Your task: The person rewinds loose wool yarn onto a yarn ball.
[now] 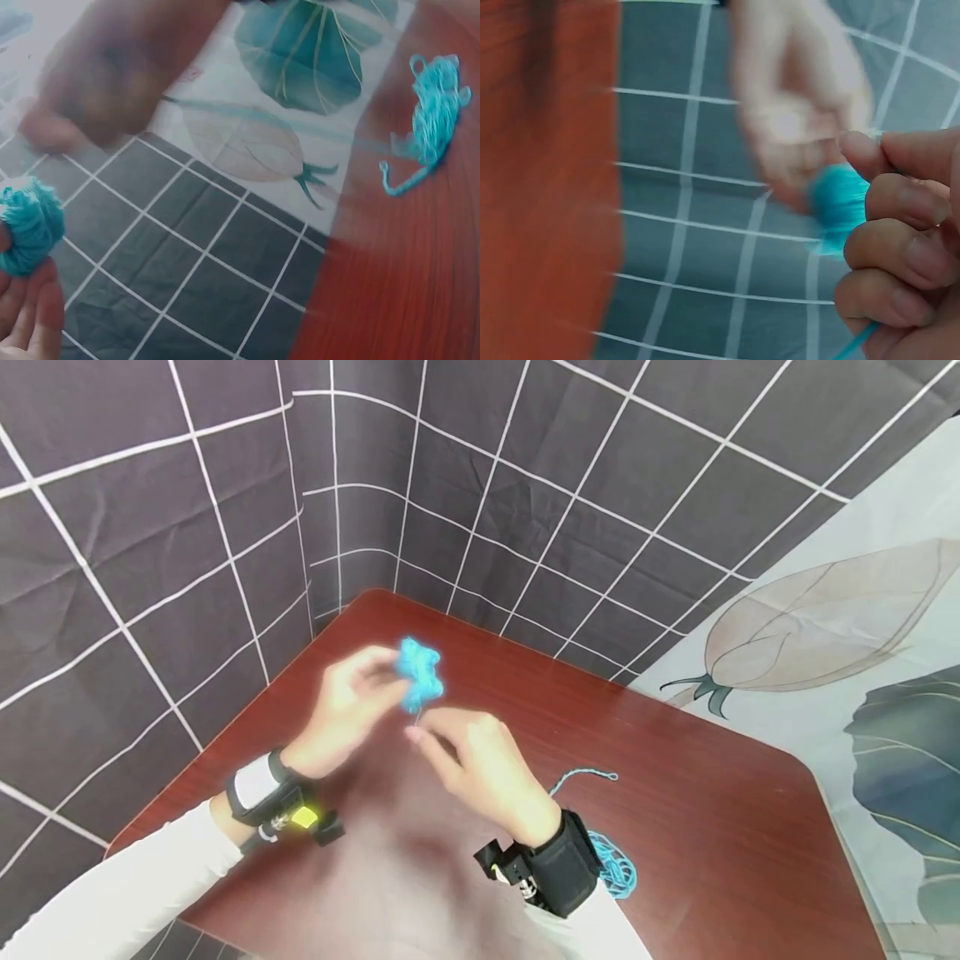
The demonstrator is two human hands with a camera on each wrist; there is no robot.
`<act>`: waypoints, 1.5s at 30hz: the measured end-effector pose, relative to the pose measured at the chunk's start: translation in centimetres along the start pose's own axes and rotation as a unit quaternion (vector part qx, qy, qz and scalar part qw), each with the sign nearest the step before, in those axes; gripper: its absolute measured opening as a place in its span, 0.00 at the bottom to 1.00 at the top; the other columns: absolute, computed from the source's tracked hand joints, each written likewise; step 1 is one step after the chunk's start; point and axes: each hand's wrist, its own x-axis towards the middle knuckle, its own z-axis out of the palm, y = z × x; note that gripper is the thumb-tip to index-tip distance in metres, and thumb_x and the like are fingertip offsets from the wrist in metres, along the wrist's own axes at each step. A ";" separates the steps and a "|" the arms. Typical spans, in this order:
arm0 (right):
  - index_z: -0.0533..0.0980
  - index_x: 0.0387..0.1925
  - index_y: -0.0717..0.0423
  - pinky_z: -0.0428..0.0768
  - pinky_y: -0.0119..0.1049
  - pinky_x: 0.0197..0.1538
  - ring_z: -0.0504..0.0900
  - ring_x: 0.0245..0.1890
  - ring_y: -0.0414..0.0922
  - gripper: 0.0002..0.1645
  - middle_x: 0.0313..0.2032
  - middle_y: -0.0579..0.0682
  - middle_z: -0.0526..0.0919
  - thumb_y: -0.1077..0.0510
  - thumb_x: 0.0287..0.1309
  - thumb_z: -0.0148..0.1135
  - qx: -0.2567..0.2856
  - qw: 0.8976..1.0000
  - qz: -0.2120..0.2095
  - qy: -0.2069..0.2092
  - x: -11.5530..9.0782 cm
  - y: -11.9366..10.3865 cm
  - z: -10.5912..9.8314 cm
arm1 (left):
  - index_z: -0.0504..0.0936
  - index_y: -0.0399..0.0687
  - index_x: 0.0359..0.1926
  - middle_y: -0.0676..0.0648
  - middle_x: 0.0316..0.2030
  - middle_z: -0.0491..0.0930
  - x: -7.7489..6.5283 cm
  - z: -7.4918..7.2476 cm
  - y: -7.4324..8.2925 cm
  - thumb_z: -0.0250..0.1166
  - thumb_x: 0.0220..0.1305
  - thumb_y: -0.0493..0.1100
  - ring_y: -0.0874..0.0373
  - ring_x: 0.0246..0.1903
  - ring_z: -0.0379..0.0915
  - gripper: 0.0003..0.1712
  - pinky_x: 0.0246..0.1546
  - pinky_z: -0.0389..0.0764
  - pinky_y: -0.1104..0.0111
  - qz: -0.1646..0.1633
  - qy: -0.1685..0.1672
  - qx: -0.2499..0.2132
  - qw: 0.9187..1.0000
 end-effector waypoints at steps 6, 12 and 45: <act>0.79 0.25 0.58 0.61 0.31 0.21 0.61 0.18 0.37 0.04 0.18 0.45 0.69 0.62 0.53 0.63 0.019 0.996 -0.033 0.078 3.4 -1.8 -2.9 | 0.76 0.31 0.46 0.38 0.40 0.79 -0.4 -0.4 -0.2 0.65 0.52 0.29 0.52 0.38 0.77 0.18 0.43 0.81 0.69 -0.009 -0.081 -0.020 0.996; 0.79 0.29 0.68 0.63 0.28 0.22 0.64 0.17 0.40 0.04 0.17 0.54 0.72 0.68 0.55 0.59 0.137 0.983 0.053 0.109 3.8 0.6 -1.8 | 0.73 0.27 0.49 0.43 0.41 0.78 -0.6 -0.3 -0.1 0.59 0.55 0.25 0.47 0.42 0.74 0.18 0.47 0.79 0.71 -0.030 -0.132 -0.111 0.984; 0.77 0.28 0.60 0.66 0.31 0.21 0.64 0.17 0.39 0.07 0.20 0.48 0.72 0.64 0.61 0.55 0.085 0.993 0.064 0.058 0.5 1.1 1.3 | 0.75 0.28 0.48 0.42 0.40 0.79 0.0 -0.3 -0.2 0.62 0.55 0.28 0.49 0.41 0.76 0.18 0.45 0.80 0.70 0.004 -0.055 -0.066 0.996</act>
